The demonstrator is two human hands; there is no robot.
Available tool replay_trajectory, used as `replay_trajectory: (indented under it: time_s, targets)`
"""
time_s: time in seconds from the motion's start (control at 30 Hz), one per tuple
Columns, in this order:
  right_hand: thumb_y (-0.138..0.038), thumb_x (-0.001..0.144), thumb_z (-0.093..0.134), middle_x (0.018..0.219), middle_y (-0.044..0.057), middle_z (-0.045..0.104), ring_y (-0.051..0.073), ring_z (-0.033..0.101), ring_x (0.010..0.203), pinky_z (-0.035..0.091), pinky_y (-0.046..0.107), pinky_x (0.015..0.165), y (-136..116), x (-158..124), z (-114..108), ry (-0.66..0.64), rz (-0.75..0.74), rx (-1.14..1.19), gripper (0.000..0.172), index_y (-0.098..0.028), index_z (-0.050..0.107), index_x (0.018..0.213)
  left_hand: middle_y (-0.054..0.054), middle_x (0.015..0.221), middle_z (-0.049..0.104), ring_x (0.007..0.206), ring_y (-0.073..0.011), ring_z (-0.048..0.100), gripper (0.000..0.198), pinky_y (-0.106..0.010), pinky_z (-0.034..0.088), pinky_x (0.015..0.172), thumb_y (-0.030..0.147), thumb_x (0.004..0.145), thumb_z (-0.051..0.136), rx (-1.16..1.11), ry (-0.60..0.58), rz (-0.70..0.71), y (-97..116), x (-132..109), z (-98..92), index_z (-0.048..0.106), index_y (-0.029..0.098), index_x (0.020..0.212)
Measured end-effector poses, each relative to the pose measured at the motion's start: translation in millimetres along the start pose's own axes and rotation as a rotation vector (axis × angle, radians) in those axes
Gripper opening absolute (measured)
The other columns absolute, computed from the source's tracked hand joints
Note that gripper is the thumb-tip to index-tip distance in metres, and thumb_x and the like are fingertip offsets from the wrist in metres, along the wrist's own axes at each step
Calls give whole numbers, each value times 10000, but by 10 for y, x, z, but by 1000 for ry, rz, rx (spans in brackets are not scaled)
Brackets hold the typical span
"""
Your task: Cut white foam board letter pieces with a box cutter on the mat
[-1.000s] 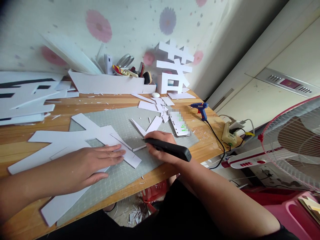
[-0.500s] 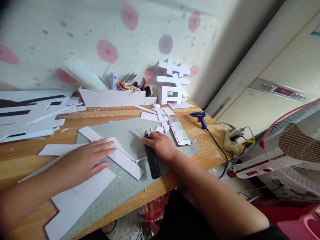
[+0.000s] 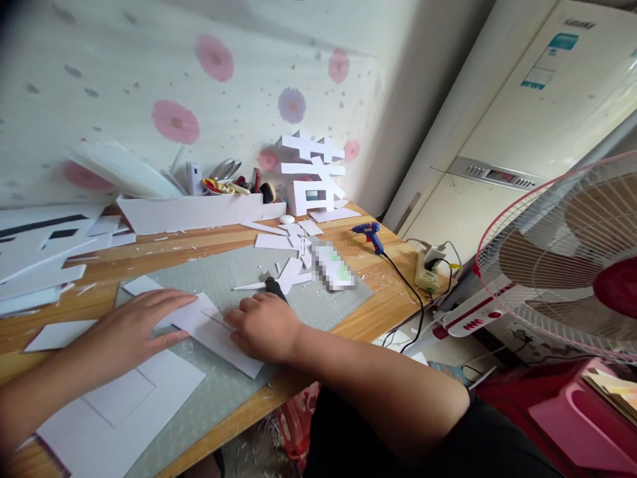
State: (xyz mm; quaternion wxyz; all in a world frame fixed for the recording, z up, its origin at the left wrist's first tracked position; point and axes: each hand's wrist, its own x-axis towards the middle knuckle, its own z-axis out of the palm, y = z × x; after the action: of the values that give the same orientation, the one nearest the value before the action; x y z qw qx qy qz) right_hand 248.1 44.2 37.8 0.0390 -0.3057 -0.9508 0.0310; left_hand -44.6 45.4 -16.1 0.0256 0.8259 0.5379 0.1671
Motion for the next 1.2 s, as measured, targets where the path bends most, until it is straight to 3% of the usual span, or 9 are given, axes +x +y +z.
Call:
replay_trajectory:
  time_s: [0.1,0.2,0.43,0.63,0.83,1.0,1.2]
  targets:
    - [-222,1024,611,1041,97,761,213,672,904,483,332,830,16,7,-2,-8,7,41,229,-161,732,1209,-105,1317,756,1234,-365,682,701,-504,522,1112,791,934,463,-31,33,44,-90,3,32,727,285,1341]
    - [-166,998,607,1009,102,763,215,675,876,492,338,821,33,-20,-48,-12,14,78,221,-149,744,1171,-97,1321,747,1235,-346,675,563,-490,518,1100,663,969,520,-78,-14,83,-110,1,8,704,297,1356]
    - [-119,930,615,1037,114,758,219,669,903,501,343,839,25,-93,-131,-38,24,138,284,-151,760,1172,-102,1228,750,1152,-294,677,378,-462,520,1066,447,1010,528,-129,-57,162,77,32,-147,737,248,1253]
    - [-132,925,628,1062,136,764,240,677,955,510,365,873,-8,-109,-123,-38,81,211,283,-135,755,1178,-94,1233,742,1161,-284,669,294,-462,530,1061,393,1019,585,-139,-81,168,145,23,-254,730,271,1245]
    - [-175,914,696,904,36,730,163,648,777,530,309,749,1,-135,-45,70,205,691,429,-171,662,1342,-77,1252,702,1188,-285,624,337,-495,463,1127,466,1063,524,-94,50,229,167,-25,-401,668,296,1317]
    - [-191,899,721,821,-17,657,129,600,701,522,273,651,25,-131,-18,127,259,1113,383,-166,632,1270,-54,1284,671,1175,-279,623,401,-484,434,1150,510,1015,577,-85,97,240,194,-59,-477,631,337,1372]
    - [-137,875,671,739,-51,583,101,518,620,437,241,575,81,-159,-65,123,292,1165,182,-189,669,1050,-39,1280,638,1159,-255,631,471,-395,482,1081,354,945,592,-118,68,191,253,-101,-487,623,357,1416]
